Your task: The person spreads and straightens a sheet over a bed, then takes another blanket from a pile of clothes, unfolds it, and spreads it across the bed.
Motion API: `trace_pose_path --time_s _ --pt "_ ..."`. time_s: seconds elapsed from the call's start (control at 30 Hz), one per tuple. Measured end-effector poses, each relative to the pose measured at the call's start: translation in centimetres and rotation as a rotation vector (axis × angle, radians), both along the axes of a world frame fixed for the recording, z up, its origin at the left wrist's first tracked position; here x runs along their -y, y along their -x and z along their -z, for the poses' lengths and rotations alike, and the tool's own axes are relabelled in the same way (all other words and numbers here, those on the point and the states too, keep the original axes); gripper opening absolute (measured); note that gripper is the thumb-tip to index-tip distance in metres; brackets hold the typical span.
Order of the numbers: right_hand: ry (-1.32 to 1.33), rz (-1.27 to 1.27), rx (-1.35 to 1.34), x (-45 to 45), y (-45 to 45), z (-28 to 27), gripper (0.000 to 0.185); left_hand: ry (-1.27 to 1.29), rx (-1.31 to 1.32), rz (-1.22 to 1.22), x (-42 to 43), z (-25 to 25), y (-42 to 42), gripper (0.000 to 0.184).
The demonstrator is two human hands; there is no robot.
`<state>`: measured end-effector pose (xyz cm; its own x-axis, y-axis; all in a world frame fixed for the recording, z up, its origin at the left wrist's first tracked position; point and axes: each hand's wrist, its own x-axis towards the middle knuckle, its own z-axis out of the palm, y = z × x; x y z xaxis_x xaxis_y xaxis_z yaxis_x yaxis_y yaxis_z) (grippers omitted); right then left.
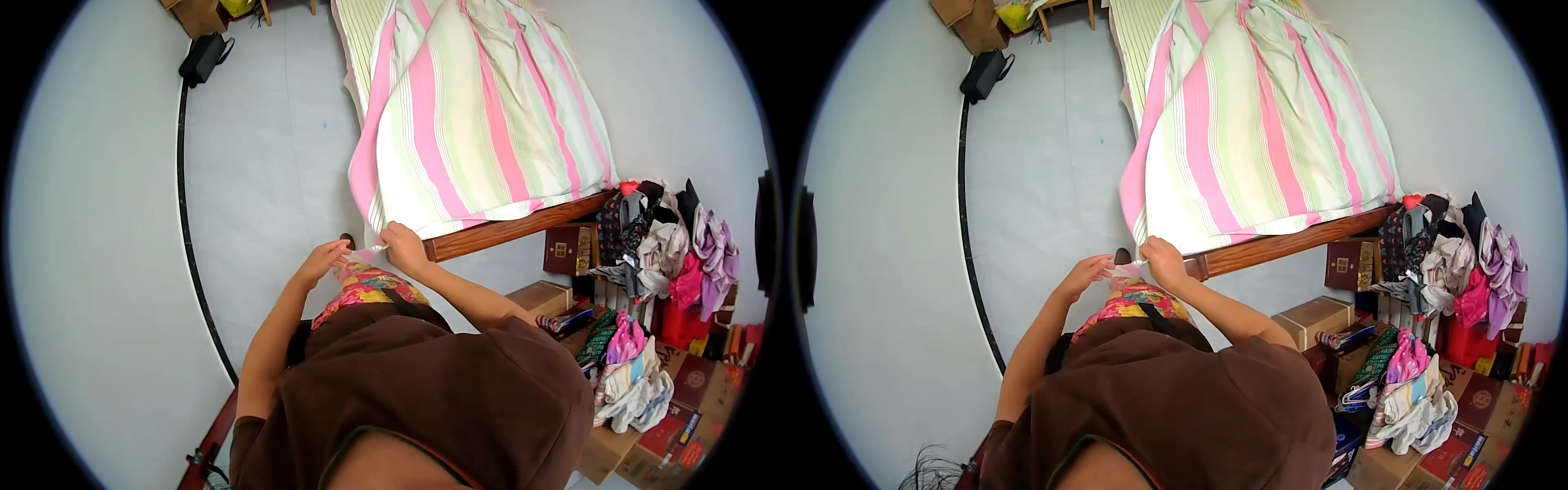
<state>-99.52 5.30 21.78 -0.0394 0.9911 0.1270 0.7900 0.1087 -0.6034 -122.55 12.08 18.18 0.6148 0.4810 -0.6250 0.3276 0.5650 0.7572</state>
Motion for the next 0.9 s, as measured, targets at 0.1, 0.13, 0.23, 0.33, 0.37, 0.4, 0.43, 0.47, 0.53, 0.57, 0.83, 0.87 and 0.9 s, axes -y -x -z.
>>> trace_pose_path --time_s 0.1,0.13,0.23,0.33,0.37,0.4,0.43,0.47,0.53,0.57,0.83,0.87,0.9 --pt "0.009 0.062 -0.041 -2.3 -0.6 -1.7 0.011 0.04 -0.02 0.176 -4.4 -1.0 0.5 0.045" --pt "-0.01 0.101 -0.048 -3.0 -0.7 -2.2 0.013 0.021 -0.052 0.193 -5.9 -1.2 0.7 0.045" --pt "0.022 0.226 -0.012 -4.0 -1.4 -5.9 0.017 -0.048 -0.119 0.162 -9.8 -0.5 0.9 0.043" --pt "0.1 0.307 0.173 -2.5 -3.8 -5.8 0.018 -0.167 -0.162 -0.043 -13.5 4.3 3.0 0.036" --pt "0.106 0.352 0.246 -1.6 -4.8 -5.2 0.016 -0.196 -0.21 -0.081 -14.4 6.4 4.4 0.035" --pt "0.113 0.359 0.272 -0.7 -6.1 -5.4 0.017 -0.222 -0.26 -0.118 -15.2 7.9 6.0 0.033" --pt "0.108 0.37 0.314 0.7 -7.9 -4.5 0.013 -0.259 -0.358 -0.057 -15.9 8.8 7.6 0.033" --pt "0.152 0.408 0.334 1.8 -9.4 -4.4 0.007 -0.296 -0.458 0.006 -16.6 9.5 9.4 0.033" --pt "0.367 0.578 0.498 5.0 -12.3 -3.6 0.009 -0.633 -0.668 0.361 -17.9 12.1 13.8 0.036" --pt "0.587 0.588 0.64 7.6 -14.2 -1.9 0.014 -0.728 -0.642 0.454 -18.5 13.8 16.4 0.036" --pt "1.385 0.937 0.637 5.3 -13.4 1.7 0.03 -0.414 -0.682 0.316 -26.7 15.2 27.5 0.037" --pt "1.354 0.923 0.559 3.3 -12.4 2.9 0.03 -0.423 -0.699 0.352 -28.9 15.1 28.3 0.038" --pt "1.322 0.907 0.484 1.5 -11.6 3.7 0.031 -0.431 -0.716 0.386 -31.0 14.2 28.7 0.038"
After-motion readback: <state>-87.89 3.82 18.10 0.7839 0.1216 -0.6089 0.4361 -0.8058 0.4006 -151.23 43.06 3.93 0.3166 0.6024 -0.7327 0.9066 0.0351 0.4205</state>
